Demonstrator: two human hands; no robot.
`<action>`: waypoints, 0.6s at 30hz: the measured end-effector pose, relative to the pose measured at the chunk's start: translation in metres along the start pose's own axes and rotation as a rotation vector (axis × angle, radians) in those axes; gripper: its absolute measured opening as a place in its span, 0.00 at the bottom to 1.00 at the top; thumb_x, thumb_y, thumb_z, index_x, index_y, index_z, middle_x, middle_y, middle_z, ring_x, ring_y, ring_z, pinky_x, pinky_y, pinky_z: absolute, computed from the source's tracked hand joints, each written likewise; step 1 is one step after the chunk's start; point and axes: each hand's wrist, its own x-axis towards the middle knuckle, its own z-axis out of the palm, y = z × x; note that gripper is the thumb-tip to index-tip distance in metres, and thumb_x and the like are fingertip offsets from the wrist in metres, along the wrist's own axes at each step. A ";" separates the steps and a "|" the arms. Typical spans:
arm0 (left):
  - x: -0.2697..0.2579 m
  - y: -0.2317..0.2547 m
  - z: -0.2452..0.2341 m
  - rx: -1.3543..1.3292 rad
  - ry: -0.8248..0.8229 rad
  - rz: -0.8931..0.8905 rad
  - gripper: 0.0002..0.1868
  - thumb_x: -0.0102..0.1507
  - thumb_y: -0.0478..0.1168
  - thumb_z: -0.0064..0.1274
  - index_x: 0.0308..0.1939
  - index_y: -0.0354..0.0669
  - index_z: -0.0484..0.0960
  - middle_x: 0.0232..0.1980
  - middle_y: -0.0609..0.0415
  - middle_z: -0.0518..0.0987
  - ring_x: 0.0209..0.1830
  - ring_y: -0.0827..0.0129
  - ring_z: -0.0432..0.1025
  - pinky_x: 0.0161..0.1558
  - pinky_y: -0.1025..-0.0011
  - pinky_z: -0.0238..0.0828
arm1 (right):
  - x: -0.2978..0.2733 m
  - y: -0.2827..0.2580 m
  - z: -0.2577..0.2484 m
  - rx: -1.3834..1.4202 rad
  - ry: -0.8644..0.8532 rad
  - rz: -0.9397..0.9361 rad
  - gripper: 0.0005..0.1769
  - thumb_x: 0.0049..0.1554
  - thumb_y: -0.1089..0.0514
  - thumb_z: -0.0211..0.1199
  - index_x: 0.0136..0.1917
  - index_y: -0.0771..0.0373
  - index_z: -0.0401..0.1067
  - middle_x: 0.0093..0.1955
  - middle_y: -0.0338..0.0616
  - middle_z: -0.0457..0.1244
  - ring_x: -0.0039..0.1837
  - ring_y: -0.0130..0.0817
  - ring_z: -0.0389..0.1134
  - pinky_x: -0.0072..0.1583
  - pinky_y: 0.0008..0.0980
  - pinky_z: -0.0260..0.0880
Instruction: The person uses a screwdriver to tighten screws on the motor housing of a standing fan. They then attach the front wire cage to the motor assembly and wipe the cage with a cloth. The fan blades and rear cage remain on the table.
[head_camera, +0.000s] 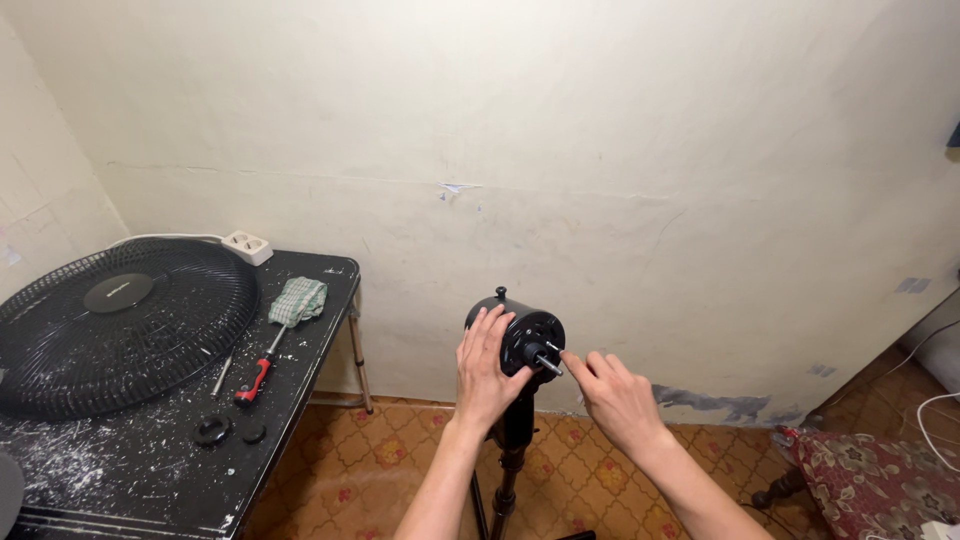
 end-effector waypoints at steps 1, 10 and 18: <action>0.000 0.000 0.000 -0.004 -0.002 -0.001 0.46 0.48 0.43 0.73 0.69 0.47 0.69 0.74 0.49 0.70 0.78 0.49 0.58 0.71 0.49 0.55 | 0.002 0.004 0.000 0.038 -0.038 0.011 0.29 0.49 0.67 0.62 0.64 0.55 0.71 0.39 0.43 0.63 0.39 0.43 0.70 0.37 0.39 0.72; 0.000 0.004 0.002 -0.020 -0.048 -0.032 0.49 0.48 0.39 0.73 0.71 0.47 0.65 0.75 0.49 0.66 0.78 0.47 0.55 0.71 0.48 0.54 | 0.012 0.004 -0.009 0.108 -0.078 0.097 0.16 0.60 0.55 0.59 0.62 0.53 0.72 0.39 0.43 0.67 0.37 0.45 0.70 0.36 0.43 0.69; -0.013 0.009 -0.001 -0.051 -0.054 -0.072 0.50 0.57 0.37 0.65 0.78 0.41 0.52 0.79 0.36 0.54 0.80 0.38 0.49 0.74 0.48 0.50 | -0.019 0.001 -0.007 0.351 -0.127 0.402 0.14 0.67 0.53 0.50 0.64 0.59 0.63 0.43 0.47 0.66 0.46 0.48 0.70 0.46 0.46 0.68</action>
